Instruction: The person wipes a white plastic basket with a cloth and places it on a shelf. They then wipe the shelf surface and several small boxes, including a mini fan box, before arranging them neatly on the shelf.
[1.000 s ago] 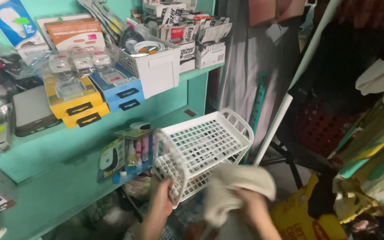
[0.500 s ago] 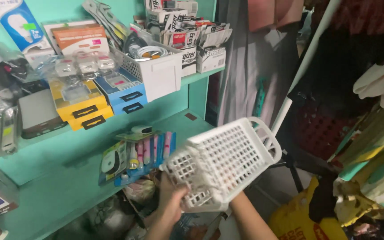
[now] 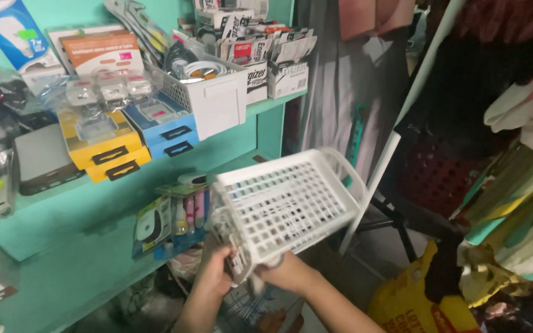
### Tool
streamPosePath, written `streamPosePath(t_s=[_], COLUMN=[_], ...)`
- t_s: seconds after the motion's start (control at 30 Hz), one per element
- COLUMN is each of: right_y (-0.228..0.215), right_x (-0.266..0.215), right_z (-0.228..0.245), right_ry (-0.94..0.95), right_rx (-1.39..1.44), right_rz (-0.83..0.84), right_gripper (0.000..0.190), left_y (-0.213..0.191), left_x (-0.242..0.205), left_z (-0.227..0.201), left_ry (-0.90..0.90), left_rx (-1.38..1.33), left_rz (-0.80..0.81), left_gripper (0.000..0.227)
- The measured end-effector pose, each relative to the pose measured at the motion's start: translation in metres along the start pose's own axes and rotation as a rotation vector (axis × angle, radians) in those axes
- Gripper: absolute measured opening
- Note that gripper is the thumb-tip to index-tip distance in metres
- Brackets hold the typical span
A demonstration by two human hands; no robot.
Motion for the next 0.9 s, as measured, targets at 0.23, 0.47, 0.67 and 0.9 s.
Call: streamPosePath(t_s=[0.23,0.47,0.67,0.9], right_y=[-0.024,-0.063,-0.120,-0.125], right_x=[0.013,0.014,0.014,-0.023], right_z=[-0.036,-0.082,-0.001,-0.009], right_ry=[0.151,0.244,0.267,0.468], right_rx=[-0.008,-0.513,-0.643,-0.456], right_rz=[0.000,-0.074,-0.313,-0.384], right_gripper=[0.057,0.051,0.045,0.033], left_y=[0.110,0.058,0.043,0.056], left_x=[-0.051,-0.032,-0.019,-0.017], left_z=[-0.049,-0.031,-0.020,-0.019], left_ry=[0.110,0.146,0.133,0.196], left_rx=[0.369,0.231,0.007,0.017], left_rz=[-0.082,-0.159,-0.246,-0.189], left_gripper=[0.072,0.070,0.068,0.060])
Point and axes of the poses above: each hand's wrist, its own x-axis towards the middle knuckle, its own y-axis out of the palm, z = x × y, the point moved 10 cm from there along x, towards the middle knuckle, and after that the axes turned 4 degrees about x, right-handed, at the moved point
